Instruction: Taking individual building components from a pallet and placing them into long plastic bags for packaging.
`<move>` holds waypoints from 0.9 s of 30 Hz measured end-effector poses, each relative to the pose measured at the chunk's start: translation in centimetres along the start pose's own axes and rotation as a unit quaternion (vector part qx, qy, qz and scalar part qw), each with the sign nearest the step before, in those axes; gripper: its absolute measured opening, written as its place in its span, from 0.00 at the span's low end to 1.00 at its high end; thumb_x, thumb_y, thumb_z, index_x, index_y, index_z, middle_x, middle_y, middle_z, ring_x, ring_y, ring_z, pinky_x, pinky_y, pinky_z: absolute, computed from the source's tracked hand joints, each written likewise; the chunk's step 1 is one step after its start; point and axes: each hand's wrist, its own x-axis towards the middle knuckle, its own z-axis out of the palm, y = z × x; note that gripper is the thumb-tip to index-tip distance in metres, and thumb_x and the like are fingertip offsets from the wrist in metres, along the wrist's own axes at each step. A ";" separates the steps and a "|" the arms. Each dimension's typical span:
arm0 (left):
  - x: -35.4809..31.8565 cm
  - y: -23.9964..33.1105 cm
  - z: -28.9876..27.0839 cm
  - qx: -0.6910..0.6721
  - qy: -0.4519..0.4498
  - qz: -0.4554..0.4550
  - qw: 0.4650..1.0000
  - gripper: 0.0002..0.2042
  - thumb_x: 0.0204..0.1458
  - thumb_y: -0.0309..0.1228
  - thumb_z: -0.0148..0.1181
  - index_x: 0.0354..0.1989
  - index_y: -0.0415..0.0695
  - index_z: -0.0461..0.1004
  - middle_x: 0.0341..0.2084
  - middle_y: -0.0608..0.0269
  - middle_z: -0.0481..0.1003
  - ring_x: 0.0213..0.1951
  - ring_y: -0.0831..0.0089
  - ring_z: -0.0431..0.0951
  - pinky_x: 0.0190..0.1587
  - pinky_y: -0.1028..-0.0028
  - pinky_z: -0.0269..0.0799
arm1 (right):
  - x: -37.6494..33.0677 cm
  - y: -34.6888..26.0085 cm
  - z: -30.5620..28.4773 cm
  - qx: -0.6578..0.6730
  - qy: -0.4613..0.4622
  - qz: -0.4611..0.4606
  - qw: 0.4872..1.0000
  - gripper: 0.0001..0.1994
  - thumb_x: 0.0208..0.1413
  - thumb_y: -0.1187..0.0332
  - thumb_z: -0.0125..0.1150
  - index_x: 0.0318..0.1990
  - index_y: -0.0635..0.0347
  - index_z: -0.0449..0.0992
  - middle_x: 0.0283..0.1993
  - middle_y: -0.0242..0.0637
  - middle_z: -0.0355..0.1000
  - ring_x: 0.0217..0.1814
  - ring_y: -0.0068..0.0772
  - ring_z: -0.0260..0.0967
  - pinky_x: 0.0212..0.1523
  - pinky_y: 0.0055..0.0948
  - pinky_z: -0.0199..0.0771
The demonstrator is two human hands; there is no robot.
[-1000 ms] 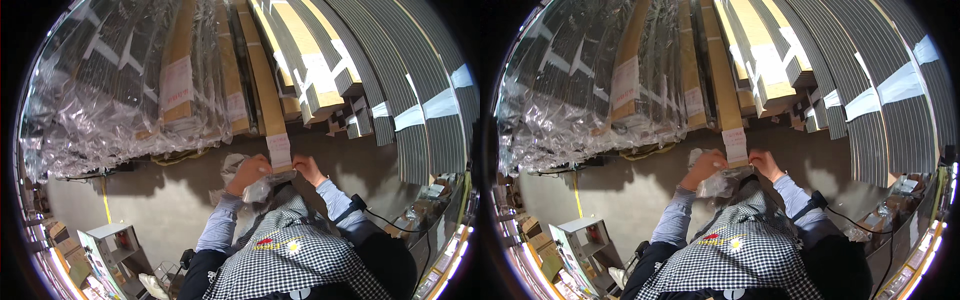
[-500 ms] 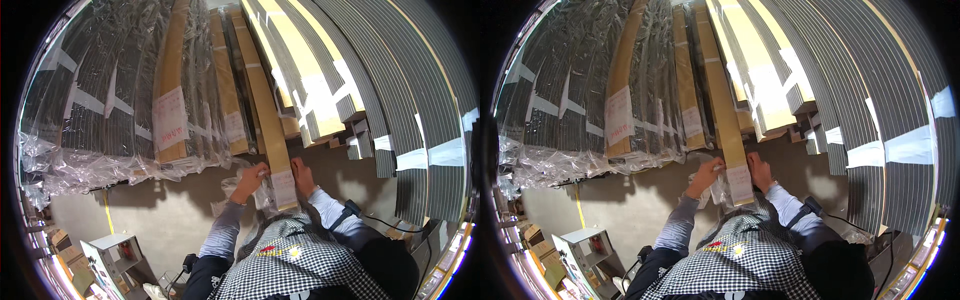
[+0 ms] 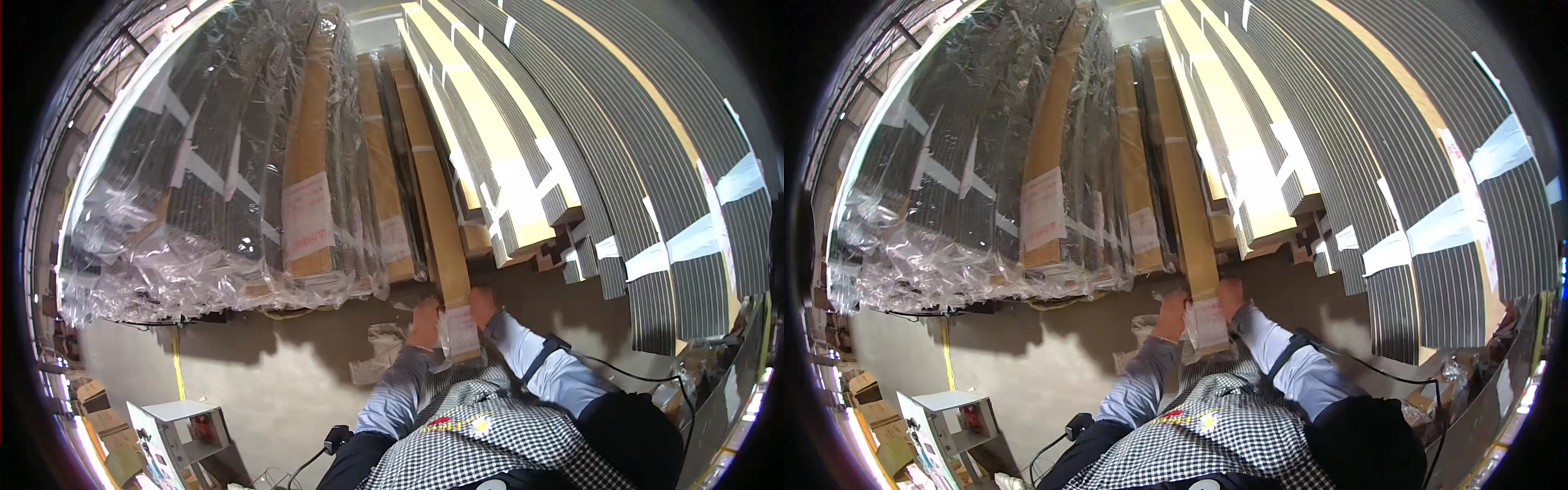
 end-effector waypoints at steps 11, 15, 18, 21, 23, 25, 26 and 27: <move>-7.9 7.1 -4.5 -0.193 0.142 -0.139 0.961 0.18 0.52 0.27 0.55 0.53 0.40 0.74 0.29 0.51 0.79 0.30 0.69 0.77 0.36 0.68 0.72 | -4.4 -7.7 1.3 0.269 0.197 0.346 0.877 0.14 0.53 0.69 0.59 0.46 0.67 0.76 0.37 0.46 0.78 0.38 0.33 0.75 0.41 0.32 0.72; -8.2 4.8 -6.5 0.073 -0.010 -0.079 0.994 0.26 0.46 0.28 0.58 0.58 0.44 0.69 0.37 0.45 0.79 0.38 0.48 0.79 0.38 0.57 0.74 | -4.7 -6.0 2.0 0.210 0.139 0.255 0.934 0.16 0.53 0.69 0.59 0.49 0.66 0.74 0.40 0.46 0.78 0.44 0.35 0.75 0.45 0.32 0.72; -7.5 6.8 -8.7 0.019 0.057 0.035 0.998 0.29 0.44 0.27 0.59 0.60 0.49 0.67 0.36 0.42 0.77 0.37 0.42 0.77 0.36 0.54 0.73 | -3.7 -7.1 1.0 0.372 0.189 0.171 0.893 0.12 0.57 0.75 0.56 0.48 0.66 0.74 0.41 0.38 0.78 0.43 0.29 0.74 0.42 0.28 0.72; -8.1 11.2 -11.2 -0.034 0.152 0.058 0.986 0.28 0.45 0.25 0.59 0.59 0.49 0.68 0.35 0.38 0.76 0.36 0.40 0.76 0.34 0.52 0.72 | -2.8 -10.7 -1.0 0.510 0.153 0.113 0.839 0.09 0.60 0.77 0.52 0.47 0.65 0.74 0.38 0.31 0.76 0.39 0.21 0.71 0.39 0.22 0.70; -9.3 13.9 -13.1 -0.031 0.069 -0.092 0.993 0.27 0.46 0.23 0.56 0.59 0.47 0.67 0.37 0.38 0.76 0.40 0.43 0.77 0.39 0.56 0.75 | -2.7 -13.6 -2.5 0.475 0.123 0.174 0.854 0.09 0.63 0.75 0.50 0.47 0.64 0.74 0.36 0.28 0.74 0.39 0.15 0.67 0.38 0.18 0.68; -10.5 16.0 -14.2 -0.031 0.136 0.001 0.990 0.27 0.47 0.21 0.53 0.60 0.44 0.67 0.42 0.41 0.77 0.47 0.51 0.78 0.47 0.64 0.75 | -2.6 -15.8 -3.9 0.459 0.152 0.085 0.871 0.09 0.63 0.74 0.51 0.48 0.64 0.73 0.35 0.29 0.74 0.38 0.15 0.67 0.38 0.18 0.67; -11.1 16.6 -14.6 -0.081 0.138 0.005 0.987 0.28 0.46 0.18 0.49 0.60 0.44 0.67 0.46 0.46 0.77 0.53 0.59 0.76 0.53 0.69 0.71 | -2.3 -16.5 -4.4 0.481 0.146 0.101 0.859 0.09 0.63 0.74 0.50 0.48 0.64 0.73 0.34 0.29 0.74 0.37 0.14 0.67 0.37 0.18 0.67; -11.5 16.9 -15.0 -0.153 0.138 0.056 0.977 0.27 0.46 0.15 0.47 0.59 0.43 0.69 0.49 0.49 0.77 0.54 0.63 0.76 0.54 0.71 0.70 | -2.3 -17.0 -4.8 0.484 0.159 0.066 0.858 0.10 0.61 0.75 0.50 0.47 0.64 0.73 0.34 0.29 0.74 0.35 0.14 0.66 0.35 0.19 0.66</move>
